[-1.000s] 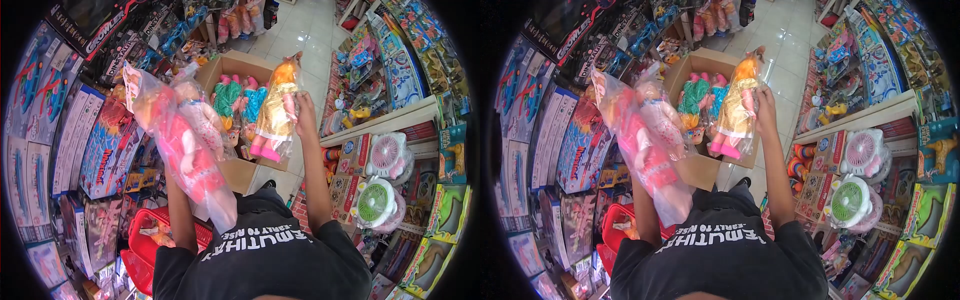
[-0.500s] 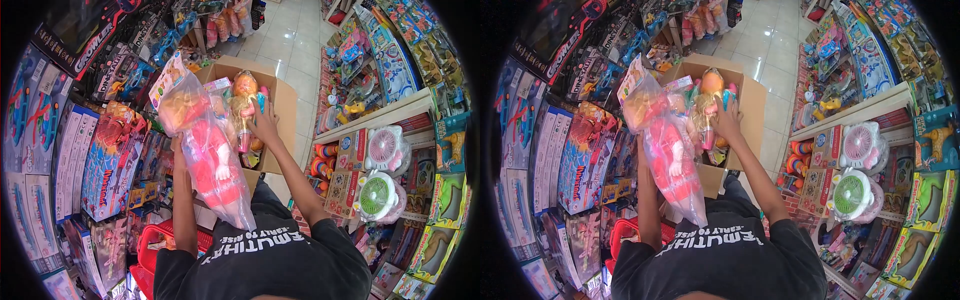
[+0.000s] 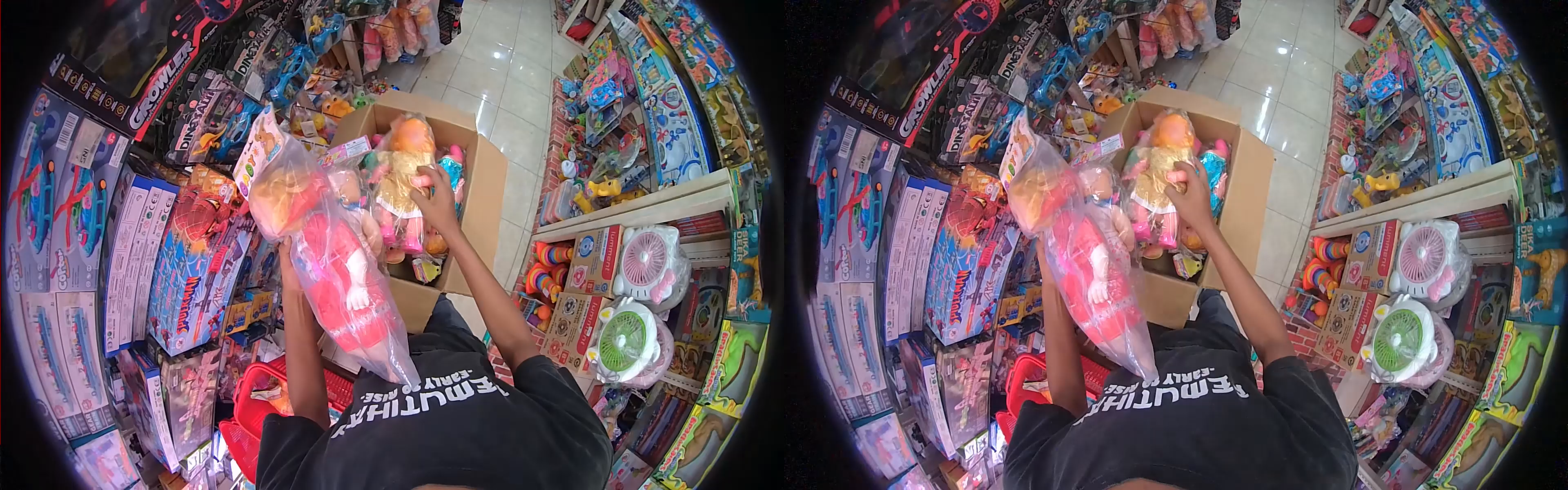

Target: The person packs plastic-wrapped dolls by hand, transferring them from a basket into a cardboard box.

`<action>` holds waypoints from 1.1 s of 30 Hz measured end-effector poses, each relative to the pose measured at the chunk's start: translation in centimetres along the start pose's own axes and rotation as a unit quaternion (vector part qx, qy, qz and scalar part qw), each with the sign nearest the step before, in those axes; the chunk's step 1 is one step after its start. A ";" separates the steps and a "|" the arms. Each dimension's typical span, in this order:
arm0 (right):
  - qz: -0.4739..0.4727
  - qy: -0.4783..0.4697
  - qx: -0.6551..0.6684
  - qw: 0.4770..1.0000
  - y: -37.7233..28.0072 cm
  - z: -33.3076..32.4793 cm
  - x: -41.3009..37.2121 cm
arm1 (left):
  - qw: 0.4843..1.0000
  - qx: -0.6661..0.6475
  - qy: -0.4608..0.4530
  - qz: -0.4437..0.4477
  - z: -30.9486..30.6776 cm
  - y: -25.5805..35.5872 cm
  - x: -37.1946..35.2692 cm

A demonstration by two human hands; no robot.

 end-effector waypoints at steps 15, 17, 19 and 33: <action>0.010 -0.090 -0.098 0.991 1.6 6.5 -0.6 | 1.000 -0.001 0.000 0.010 1.0 -1.1 0.3; -0.018 -0.076 -0.153 0.985 -0.5 4.5 -0.6 | 1.000 -0.001 -0.007 0.001 0.7 -1.3 0.9; 0.029 -0.131 0.022 0.991 -2.6 3.5 -1.0 | 1.000 -0.004 -0.012 -0.011 0.5 -1.9 1.4; 0.159 0.103 0.431 0.882 -3.0 -2.1 -3.7 | 0.999 -0.025 -0.024 -0.022 1.5 -1.8 3.8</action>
Point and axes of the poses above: each hand's wrist, its own x-axis towards the middle knuckle, its own z-axis out of the palm, y = z × x, the point moved 10 cm from there along x, towards the middle knuckle, and after that the axes turned 11 degrees about -z, right-handed, at the moved point
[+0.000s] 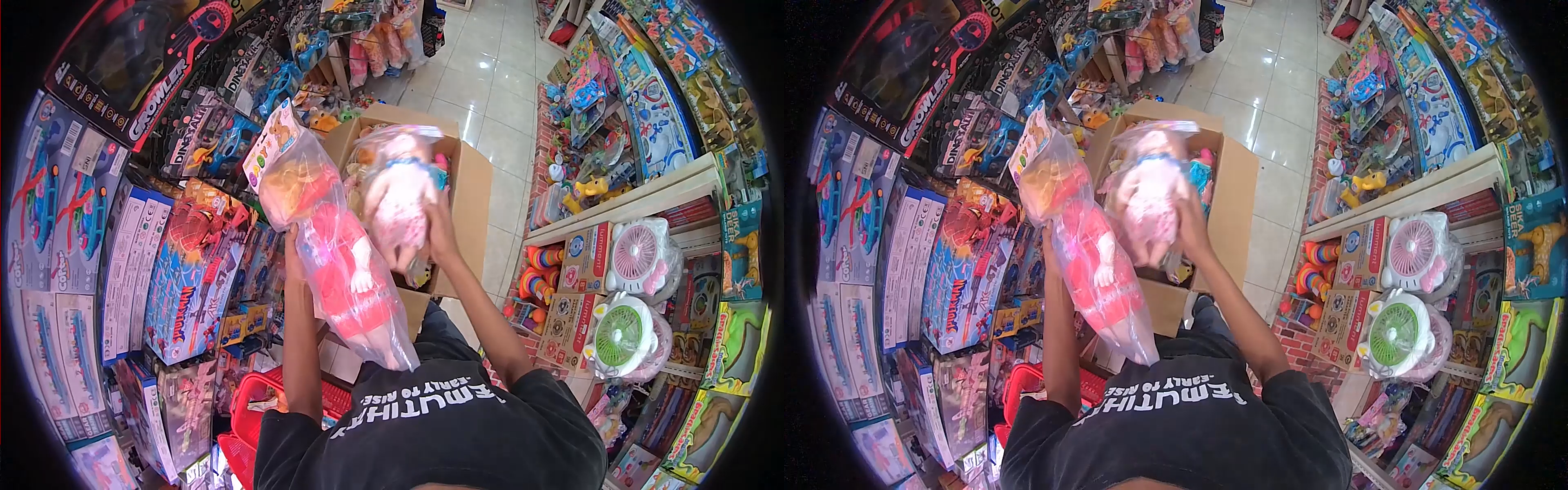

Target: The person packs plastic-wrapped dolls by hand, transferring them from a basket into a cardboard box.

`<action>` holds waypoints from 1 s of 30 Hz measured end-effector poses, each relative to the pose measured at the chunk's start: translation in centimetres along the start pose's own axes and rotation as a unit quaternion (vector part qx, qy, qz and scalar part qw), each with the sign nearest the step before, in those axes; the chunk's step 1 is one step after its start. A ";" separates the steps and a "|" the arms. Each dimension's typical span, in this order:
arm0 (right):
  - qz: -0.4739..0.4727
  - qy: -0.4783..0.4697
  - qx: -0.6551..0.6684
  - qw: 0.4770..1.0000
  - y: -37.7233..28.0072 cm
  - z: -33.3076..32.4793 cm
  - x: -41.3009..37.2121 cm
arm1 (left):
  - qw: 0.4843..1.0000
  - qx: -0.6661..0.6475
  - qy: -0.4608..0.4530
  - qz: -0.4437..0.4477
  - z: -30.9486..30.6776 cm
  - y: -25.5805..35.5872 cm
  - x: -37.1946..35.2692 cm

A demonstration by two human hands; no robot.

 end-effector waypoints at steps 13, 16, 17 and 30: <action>-0.155 -0.130 -0.624 0.755 -0.7 0.2 3.0 | 1.000 -0.028 0.010 0.004 -1.9 -0.4 -2.4; -0.133 -0.171 -0.690 0.691 3.6 0.0 3.0 | 0.999 -0.024 0.019 0.015 -1.8 -0.4 -2.9; -0.124 -0.169 -0.703 0.680 4.0 -0.1 2.8 | 1.000 -0.019 0.018 0.017 -1.9 -0.4 -3.1; -0.115 -0.203 -0.734 0.638 5.1 0.5 2.5 | 0.999 -0.001 0.042 -0.006 -3.0 -1.4 -6.9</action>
Point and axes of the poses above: each hand's wrist, its own x-axis towards the middle knuckle, its own z-axis out of the palm, y = z × x, the point moved 10 cm from there along x, towards the middle knuckle, and after that the axes turned 11 degrees about -z, right-handed, at the moved point
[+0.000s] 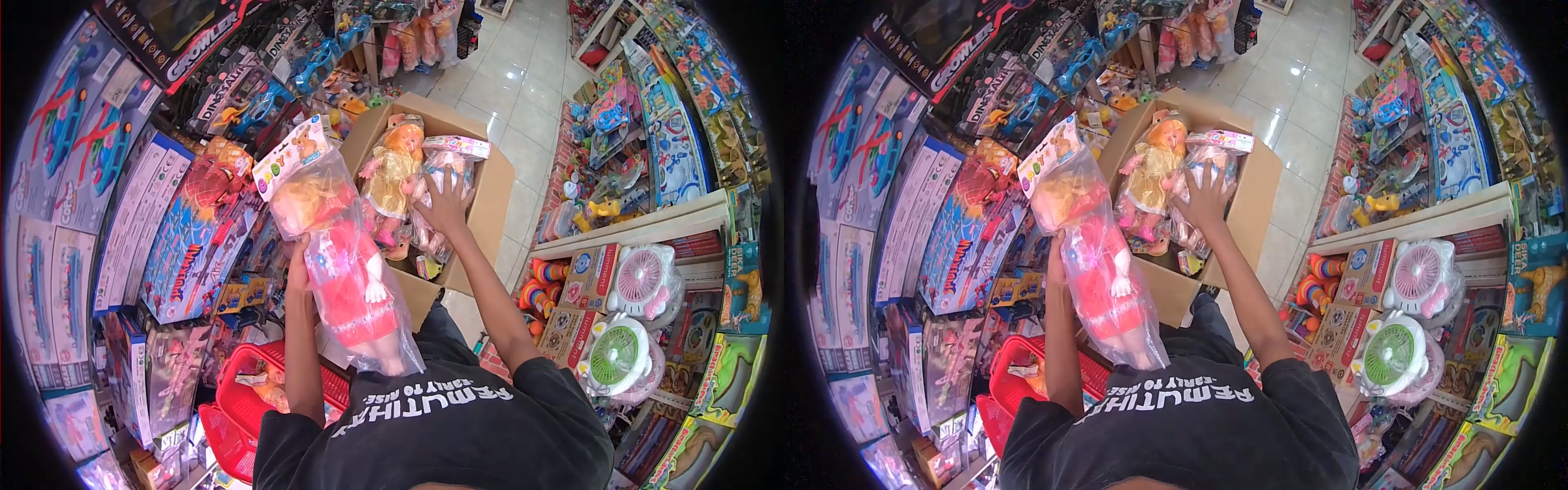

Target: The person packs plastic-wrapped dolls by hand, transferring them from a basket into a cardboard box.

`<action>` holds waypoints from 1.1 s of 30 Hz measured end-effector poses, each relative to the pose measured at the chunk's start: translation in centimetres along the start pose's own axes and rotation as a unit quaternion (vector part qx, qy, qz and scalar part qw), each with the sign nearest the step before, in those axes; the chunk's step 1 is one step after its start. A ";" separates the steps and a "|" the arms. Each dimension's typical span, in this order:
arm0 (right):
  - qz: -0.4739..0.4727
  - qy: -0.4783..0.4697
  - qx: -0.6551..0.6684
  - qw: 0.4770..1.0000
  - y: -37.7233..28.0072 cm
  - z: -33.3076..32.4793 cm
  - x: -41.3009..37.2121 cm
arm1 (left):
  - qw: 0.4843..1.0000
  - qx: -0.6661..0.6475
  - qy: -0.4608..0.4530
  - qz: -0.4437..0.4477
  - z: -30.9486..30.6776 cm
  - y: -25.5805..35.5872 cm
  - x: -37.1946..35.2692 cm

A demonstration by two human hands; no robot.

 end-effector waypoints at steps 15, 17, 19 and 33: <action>-0.104 0.027 -0.063 0.992 -6.3 2.5 0.3 | 0.995 0.094 0.019 -0.007 0.4 1.1 -2.2; -0.081 0.005 -0.053 0.995 -6.8 0.9 0.0 | 0.995 0.103 0.013 0.005 1.5 1.5 -3.0; -0.116 0.036 0.088 0.989 -7.6 -1.4 -0.9 | 0.993 0.111 0.026 0.014 2.2 1.7 -4.0; -0.124 -0.215 0.690 0.680 -17.8 -9.4 -17.0 | 0.975 0.129 0.137 0.119 3.8 -3.4 -14.5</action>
Point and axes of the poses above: each hand's wrist, its own x-axis towards the middle knuckle, its own z-axis out of the palm, y = z × x, the point moved 10 cm from there along x, towards the middle knuckle, and after that the axes turned 11 degrees about -z, right-handed, at the moved point
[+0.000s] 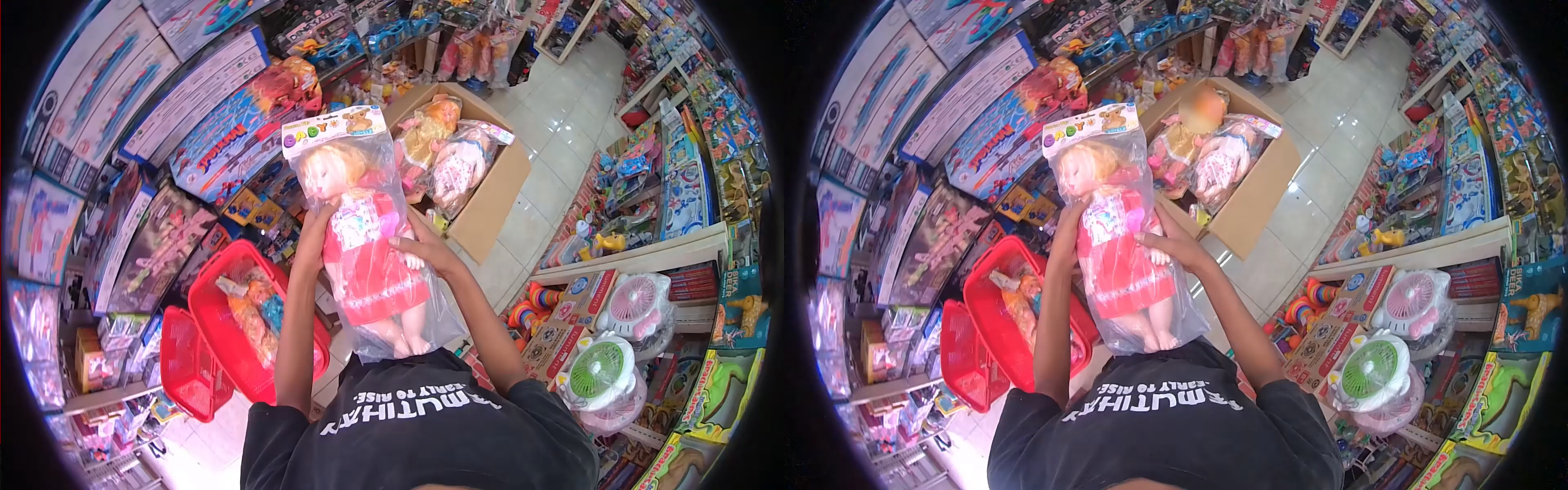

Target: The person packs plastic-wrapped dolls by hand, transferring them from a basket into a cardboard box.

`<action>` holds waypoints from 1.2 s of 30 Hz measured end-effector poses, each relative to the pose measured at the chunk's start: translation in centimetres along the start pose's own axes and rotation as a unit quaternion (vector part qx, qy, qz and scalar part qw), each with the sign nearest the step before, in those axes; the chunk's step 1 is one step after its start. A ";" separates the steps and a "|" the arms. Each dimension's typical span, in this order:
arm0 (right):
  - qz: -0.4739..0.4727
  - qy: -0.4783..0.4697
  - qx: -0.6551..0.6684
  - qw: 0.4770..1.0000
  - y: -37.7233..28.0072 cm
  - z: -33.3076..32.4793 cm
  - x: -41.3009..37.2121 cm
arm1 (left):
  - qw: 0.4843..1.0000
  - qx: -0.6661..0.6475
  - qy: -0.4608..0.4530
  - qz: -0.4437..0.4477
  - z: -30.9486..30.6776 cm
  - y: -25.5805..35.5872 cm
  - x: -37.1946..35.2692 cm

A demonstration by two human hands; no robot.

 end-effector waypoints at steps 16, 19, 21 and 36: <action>0.100 -0.129 0.119 0.979 6.8 17.8 -3.3 | 0.952 0.130 0.261 0.090 -15.6 -2.7 -22.3; 0.140 -0.179 0.117 0.967 8.9 21.6 -3.0 | 0.946 0.155 0.275 0.075 -19.9 -4.1 -24.6; 0.140 -0.193 0.107 0.965 11.7 24.0 -2.6 | 0.943 0.212 0.247 0.067 -22.6 -5.2 -25.4; 0.156 -0.107 0.033 0.981 23.2 34.1 -3.4 | 0.870 0.380 0.270 0.158 -30.4 -0.6 -27.6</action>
Point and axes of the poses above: each hand's wrist, its own x-axis towards the middle knuckle, its own z-axis out of the palm, y = z × x, the point moved 10 cm from there along x, towards the middle knuckle, and after that the axes turned 11 degrees about -z, right-handed, at the moved point
